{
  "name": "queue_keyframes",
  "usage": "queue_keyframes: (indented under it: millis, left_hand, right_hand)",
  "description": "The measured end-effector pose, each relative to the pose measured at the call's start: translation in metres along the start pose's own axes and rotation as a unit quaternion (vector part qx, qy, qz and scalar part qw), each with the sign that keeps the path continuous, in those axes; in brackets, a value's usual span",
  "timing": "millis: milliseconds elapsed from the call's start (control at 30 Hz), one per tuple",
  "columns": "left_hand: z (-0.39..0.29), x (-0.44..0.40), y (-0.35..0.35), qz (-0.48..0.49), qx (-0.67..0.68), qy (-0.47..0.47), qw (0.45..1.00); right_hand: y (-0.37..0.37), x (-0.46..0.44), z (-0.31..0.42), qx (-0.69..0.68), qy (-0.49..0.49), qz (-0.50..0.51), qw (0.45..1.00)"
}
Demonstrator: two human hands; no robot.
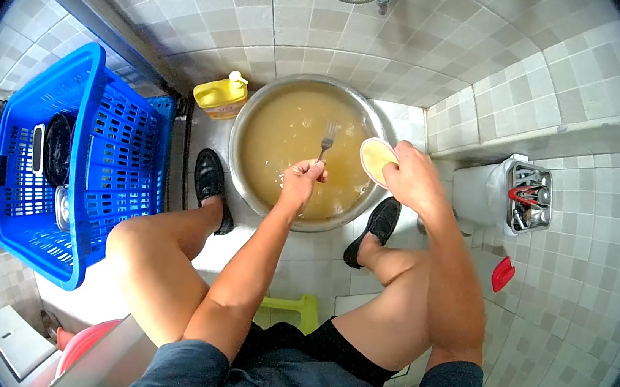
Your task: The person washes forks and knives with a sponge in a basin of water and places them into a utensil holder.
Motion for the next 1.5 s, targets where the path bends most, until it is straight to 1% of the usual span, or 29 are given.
queue_keyframes:
  millis: [33,100,167,233,300,333,400,433,500,600,700,767,833,900,933,1000,1033,1067,1100,1133,1167,1200,1233,1267,1333,1367,1433,1467,1500]
  left_hand:
    - [-0.011,0.006,-0.008,0.000,0.001,-0.001,1.000]
    - [-0.010,0.018,-0.018,-0.014,0.060,0.094,0.994]
    - [-0.015,0.024,-0.028,-0.001,0.091,0.100,0.991]
    - [-0.020,0.035,-0.040,0.026,0.096,0.136,0.986]
    - [-0.026,0.042,-0.049,0.012,0.093,0.146,0.985]
    - [-0.030,0.045,-0.053,0.018,0.076,0.145,0.986]
    - [-0.037,0.050,-0.064,0.026,0.055,0.138,0.989]
    - [-0.046,0.053,-0.068,0.028,0.059,0.137,0.988]
    - [-0.060,0.057,-0.079,0.048,0.055,0.145,0.987]
    - [-0.074,0.057,-0.079,0.053,0.045,0.116,0.991]
    - [-0.085,0.055,-0.078,0.084,-0.006,0.103,0.991]
    - [-0.086,0.056,-0.077,0.082,-0.031,0.101,0.991]
    - [-0.090,0.052,-0.077,0.102,-0.110,0.052,0.987]
    - [-0.089,0.053,-0.078,0.112,-0.139,0.044,0.983]
    - [-0.090,0.055,-0.079,0.120,-0.167,0.035,0.978]
    - [-0.093,0.057,-0.082,0.134,-0.154,0.034,0.978]
    - [-0.096,0.058,-0.083,0.142,-0.137,0.030,0.980]
    - [-0.100,0.057,-0.084,0.145,-0.139,0.029,0.979]
    - [-0.106,0.058,-0.085,0.152,-0.086,0.029,0.984]
    - [-0.111,0.058,-0.086,0.158,-0.031,0.027,0.987]
    - [-0.113,0.057,-0.085,0.156,-0.033,0.025,0.987]
    - [-0.116,0.055,-0.085,0.156,-0.024,0.016,0.987]
    - [-0.119,0.054,-0.085,0.156,-0.014,0.006,0.988]
    - [-0.119,0.053,-0.084,0.155,-0.014,0.005,0.988]
    - [-0.118,0.055,-0.084,0.142,0.014,0.011,0.990]
    - [-0.115,0.054,-0.085,0.142,0.014,0.012,0.990]
    - [-0.108,0.053,-0.087,0.142,0.044,0.003,0.989]
    - [-0.104,0.052,-0.088,0.143,0.043,0.004,0.989]
    - [-0.100,0.053,-0.088,0.142,0.078,0.020,0.987]
  right_hand:
    - [-0.001,-0.002,-0.002,0.001,0.000,-0.001,1.000]
    - [0.000,-0.006,-0.009,-0.019,-0.009,-0.025,0.999]
    - [-0.001,-0.011,-0.015,-0.025,-0.021,-0.042,0.999]
    - [0.005,-0.010,-0.014,-0.029,-0.034,-0.056,0.997]
    - [0.016,-0.008,-0.001,-0.080,-0.004,-0.119,0.990]
    - [0.011,-0.010,0.000,-0.075,-0.002,-0.118,0.990]
    - [0.007,-0.006,0.019,-0.119,0.136,-0.184,0.966]
    - [0.003,-0.002,0.033,-0.075,0.189,-0.185,0.962]
    - [-0.030,-0.003,0.036,-0.028,0.241,-0.124,0.962]
    - [-0.036,0.006,0.051,0.023,0.293,-0.137,0.946]
    - [-0.029,0.003,0.051,0.047,0.279,-0.146,0.948]
    - [-0.029,0.001,0.050,0.060,0.274,-0.149,0.948]
    - [-0.023,-0.003,0.049,0.074,0.267,-0.155,0.948]
    - [-0.030,-0.014,0.035,0.120,0.180,-0.072,0.974]
    - [-0.026,-0.017,0.033,0.118,0.176,-0.073,0.975]
    - [-0.013,-0.024,0.007,0.075,0.068,-0.089,0.991]
    - [-0.008,-0.027,-0.001,0.074,0.064,-0.091,0.991]
    - [-0.002,-0.030,-0.016,0.044,0.029,-0.085,0.995]
    - [0.003,-0.032,-0.031,0.013,-0.004,-0.078,0.997]
    - [0.009,-0.032,-0.037,-0.029,0.015,-0.092,0.995]
    - [0.009,-0.034,-0.041,-0.031,0.017,-0.093,0.995]
    - [0.002,-0.035,-0.049,-0.185,-0.050,-0.044,0.980]
    - [-0.009,-0.034,-0.054,-0.333,-0.116,0.007,0.936]
    - [-0.008,-0.033,-0.051,-0.333,-0.114,0.007,0.936]
    - [-0.012,-0.023,-0.030,-0.527,-0.153,0.028,0.835]
    - [-0.013,-0.022,-0.026,-0.527,-0.154,0.027,0.835]
    - [-0.012,-0.021,-0.007,-0.660,-0.089,0.025,0.746]
    - [-0.009,-0.020,0.001,-0.692,-0.057,0.026,0.719]
    - [-0.012,-0.020,-0.001,-0.694,-0.057,0.025,0.718]
Point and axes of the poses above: each hand's wrist, its own x-axis away from the middle knuckle, its own y-axis out of the back of the hand, z = x × y, the point moved 8 cm from there along -x, towards the middle knuckle, and after that the axes turned 2 degrees about y, right-handed, at the moved point
